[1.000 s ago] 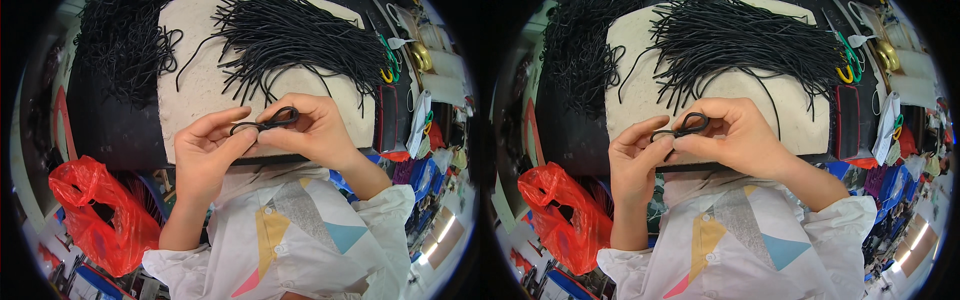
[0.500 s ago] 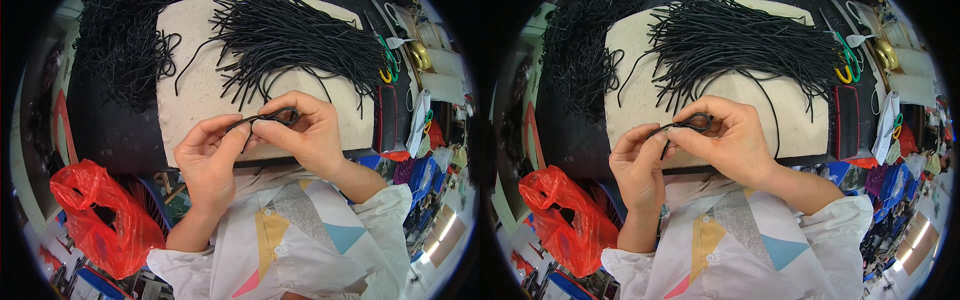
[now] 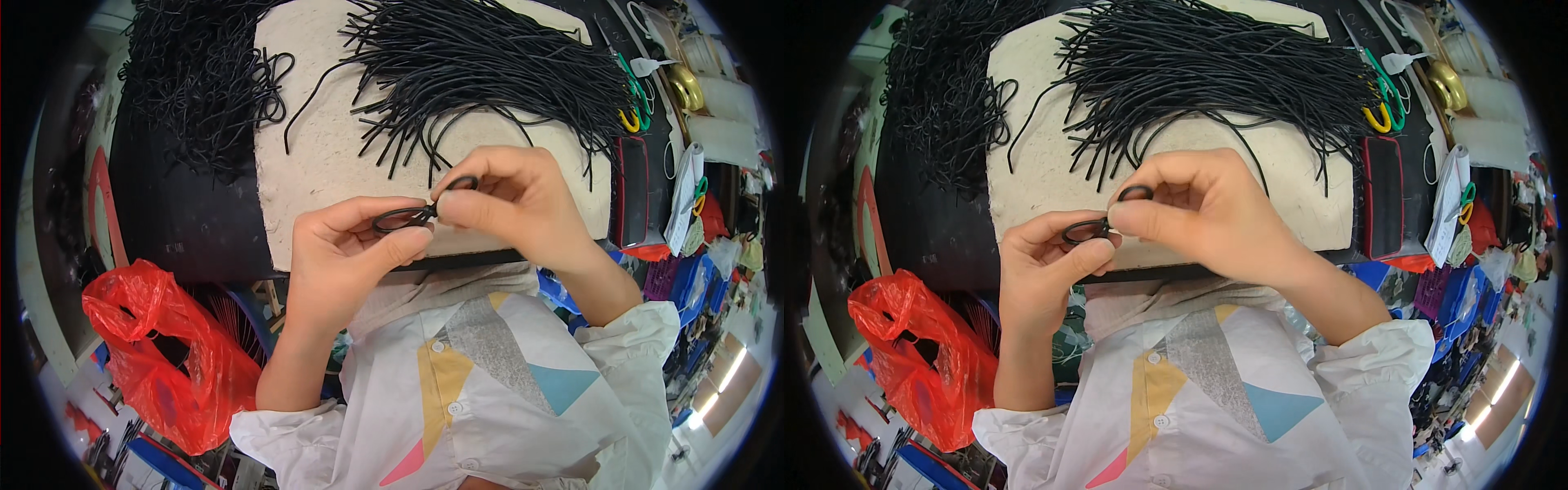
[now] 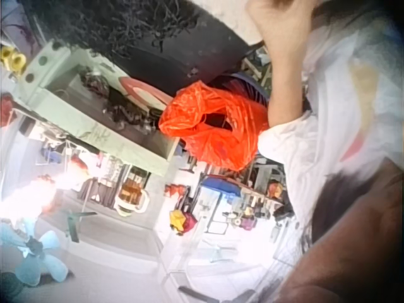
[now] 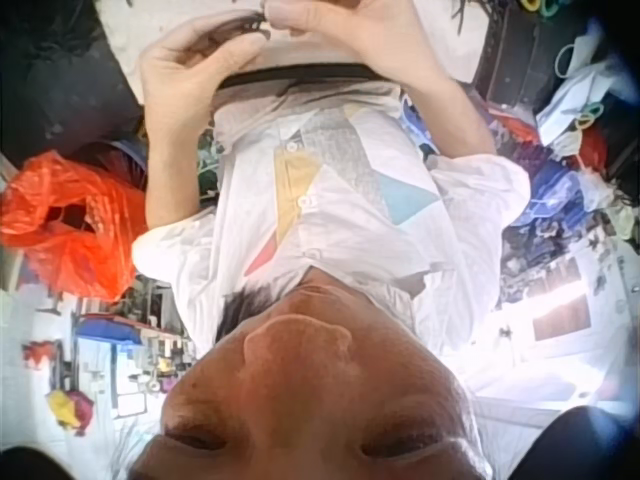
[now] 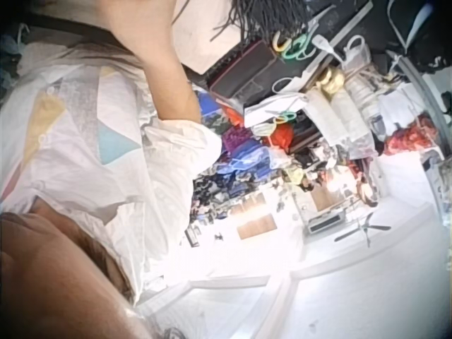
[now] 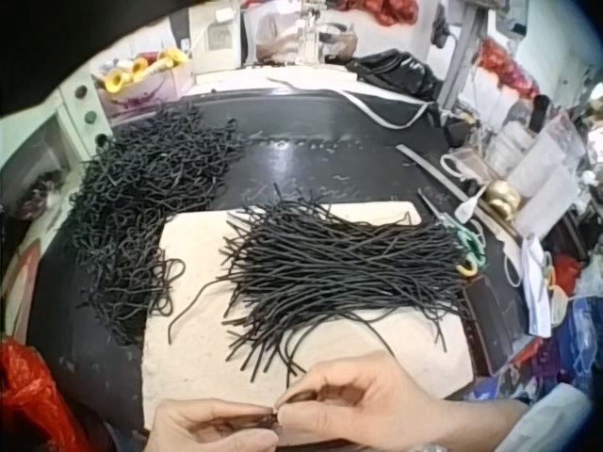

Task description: Tying individual knots in black shoelaces or cords on a workbench.

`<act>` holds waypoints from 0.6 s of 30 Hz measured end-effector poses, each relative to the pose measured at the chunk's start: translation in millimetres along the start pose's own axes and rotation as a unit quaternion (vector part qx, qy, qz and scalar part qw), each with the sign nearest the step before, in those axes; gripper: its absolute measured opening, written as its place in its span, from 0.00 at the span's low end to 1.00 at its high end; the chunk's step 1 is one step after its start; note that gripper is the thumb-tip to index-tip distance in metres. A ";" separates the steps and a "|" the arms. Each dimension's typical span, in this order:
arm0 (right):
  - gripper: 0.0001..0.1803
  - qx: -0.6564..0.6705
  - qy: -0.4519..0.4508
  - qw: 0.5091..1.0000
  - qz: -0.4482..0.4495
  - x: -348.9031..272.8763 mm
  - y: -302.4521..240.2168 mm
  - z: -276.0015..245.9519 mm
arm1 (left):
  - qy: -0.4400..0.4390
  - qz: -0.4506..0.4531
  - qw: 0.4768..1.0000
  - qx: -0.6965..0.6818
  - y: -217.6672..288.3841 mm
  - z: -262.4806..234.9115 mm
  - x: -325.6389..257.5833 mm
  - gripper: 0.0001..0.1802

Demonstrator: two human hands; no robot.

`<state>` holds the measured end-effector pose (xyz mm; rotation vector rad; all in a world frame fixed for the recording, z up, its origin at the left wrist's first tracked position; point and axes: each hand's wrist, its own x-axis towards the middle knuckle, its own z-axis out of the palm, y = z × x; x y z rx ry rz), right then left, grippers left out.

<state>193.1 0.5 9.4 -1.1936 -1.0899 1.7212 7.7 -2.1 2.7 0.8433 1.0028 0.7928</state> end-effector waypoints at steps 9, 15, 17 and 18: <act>0.10 0.167 0.013 0.977 0.135 5.0 2.4 2.2 | 0.040 -0.030 0.999 -0.014 4.4 -4.8 5.2 0.12; 0.10 0.050 0.038 0.996 0.057 5.6 9.6 -0.5 | 0.055 -0.104 0.989 -0.086 8.9 -3.0 5.4 0.12; 0.09 0.048 0.034 0.997 0.056 5.7 10.3 -1.6 | 0.046 -0.151 0.979 -0.129 13.5 -5.2 7.6 0.12; 0.09 0.046 0.032 0.997 0.057 5.8 10.4 -1.8 | 0.040 -0.163 0.978 -0.122 15.2 -5.8 9.0 0.12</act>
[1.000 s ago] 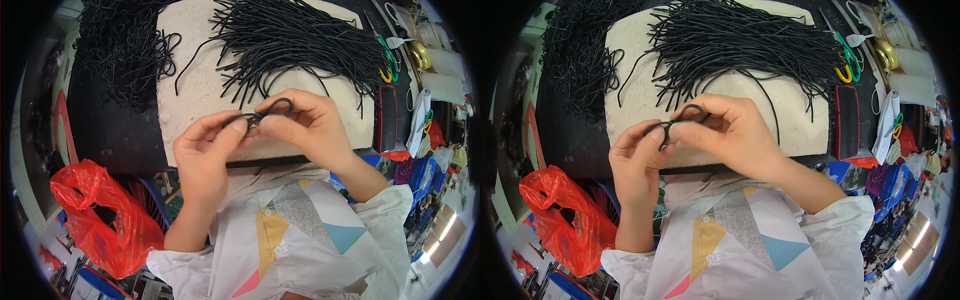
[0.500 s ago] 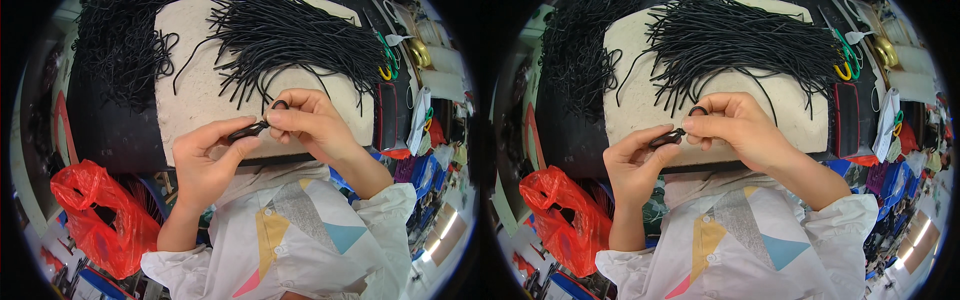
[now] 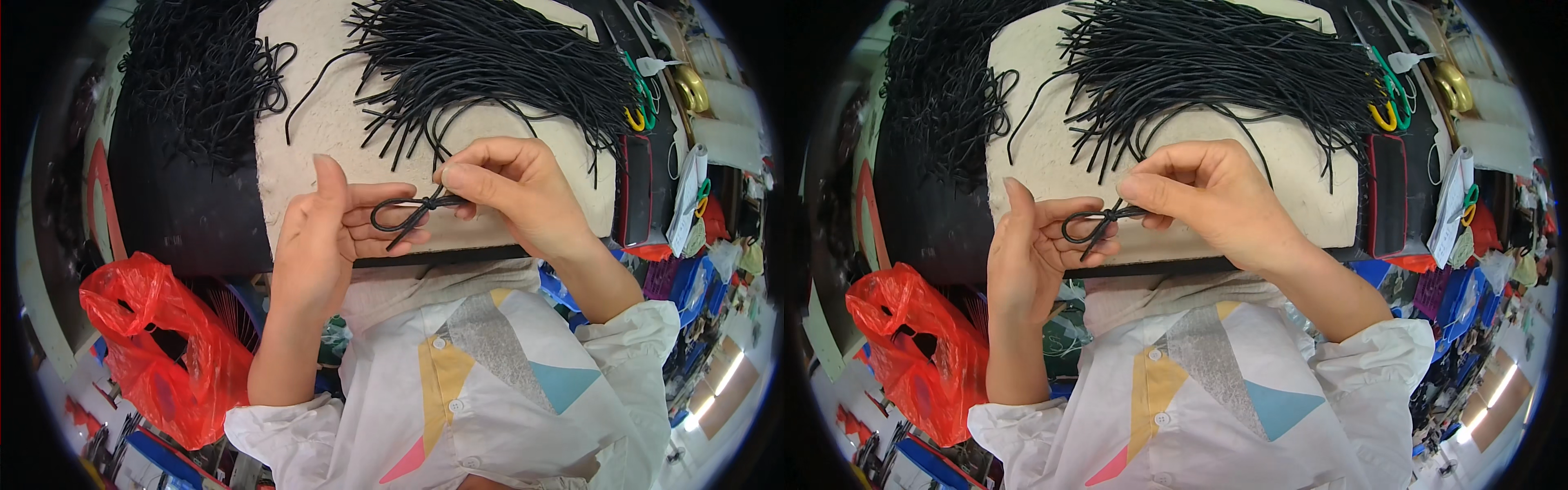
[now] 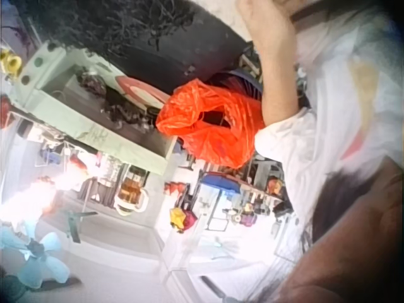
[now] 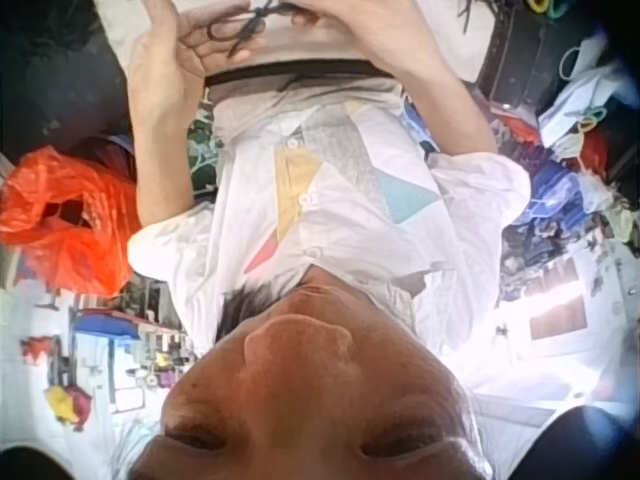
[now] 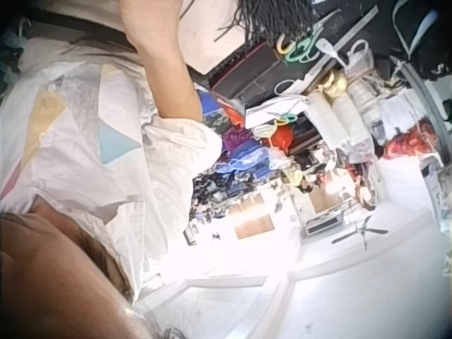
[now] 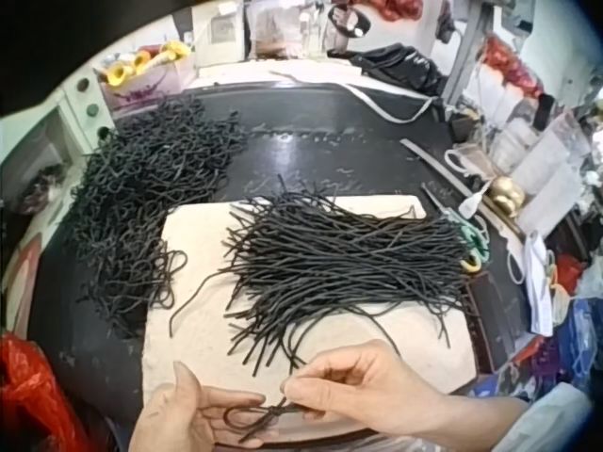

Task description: Tying individual knots in black shoelaces or cords on a workbench.

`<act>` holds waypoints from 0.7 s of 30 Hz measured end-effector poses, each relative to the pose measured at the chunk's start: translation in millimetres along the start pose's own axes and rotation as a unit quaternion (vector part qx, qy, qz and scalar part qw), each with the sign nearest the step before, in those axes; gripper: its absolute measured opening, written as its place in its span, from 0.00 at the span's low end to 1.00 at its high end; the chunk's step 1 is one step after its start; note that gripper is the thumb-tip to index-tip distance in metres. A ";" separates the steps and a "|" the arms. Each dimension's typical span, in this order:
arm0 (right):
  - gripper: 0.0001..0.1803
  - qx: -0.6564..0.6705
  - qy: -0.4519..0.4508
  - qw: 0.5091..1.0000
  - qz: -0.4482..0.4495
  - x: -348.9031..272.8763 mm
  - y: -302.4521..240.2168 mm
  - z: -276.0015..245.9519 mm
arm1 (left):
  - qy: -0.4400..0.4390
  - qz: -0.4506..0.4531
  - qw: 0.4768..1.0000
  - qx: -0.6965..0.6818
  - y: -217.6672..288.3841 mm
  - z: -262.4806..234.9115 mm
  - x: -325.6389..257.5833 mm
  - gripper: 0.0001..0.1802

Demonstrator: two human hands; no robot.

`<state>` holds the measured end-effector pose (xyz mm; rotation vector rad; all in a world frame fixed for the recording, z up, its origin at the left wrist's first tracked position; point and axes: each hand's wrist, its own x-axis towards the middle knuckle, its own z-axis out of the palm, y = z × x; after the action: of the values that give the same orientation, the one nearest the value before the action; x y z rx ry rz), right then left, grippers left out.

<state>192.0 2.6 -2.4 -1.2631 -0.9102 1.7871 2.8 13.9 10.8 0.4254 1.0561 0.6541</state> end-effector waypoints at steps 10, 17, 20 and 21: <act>0.06 -0.156 -0.034 0.985 -0.066 -1.1 -9.8 -0.8 | -0.023 0.164 0.953 0.255 -4.1 -9.3 -2.5 0.05; 0.08 -0.597 0.169 0.668 -0.411 48.0 -17.2 -45.5 | 0.351 0.540 0.471 0.602 59.3 -42.6 17.2 0.10; 0.06 -0.591 0.168 0.648 -0.450 54.5 -20.2 -42.6 | 0.243 0.553 0.562 0.565 46.6 -28.6 19.2 0.10; 0.06 -0.588 0.161 0.635 -0.474 55.0 -21.4 -39.2 | 0.221 0.532 0.611 0.543 34.0 -17.8 18.5 0.08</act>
<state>220.7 65.7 -17.2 -1.2473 -2.1124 -0.0616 -16.9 51.7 11.6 2.1926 1.5762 1.1329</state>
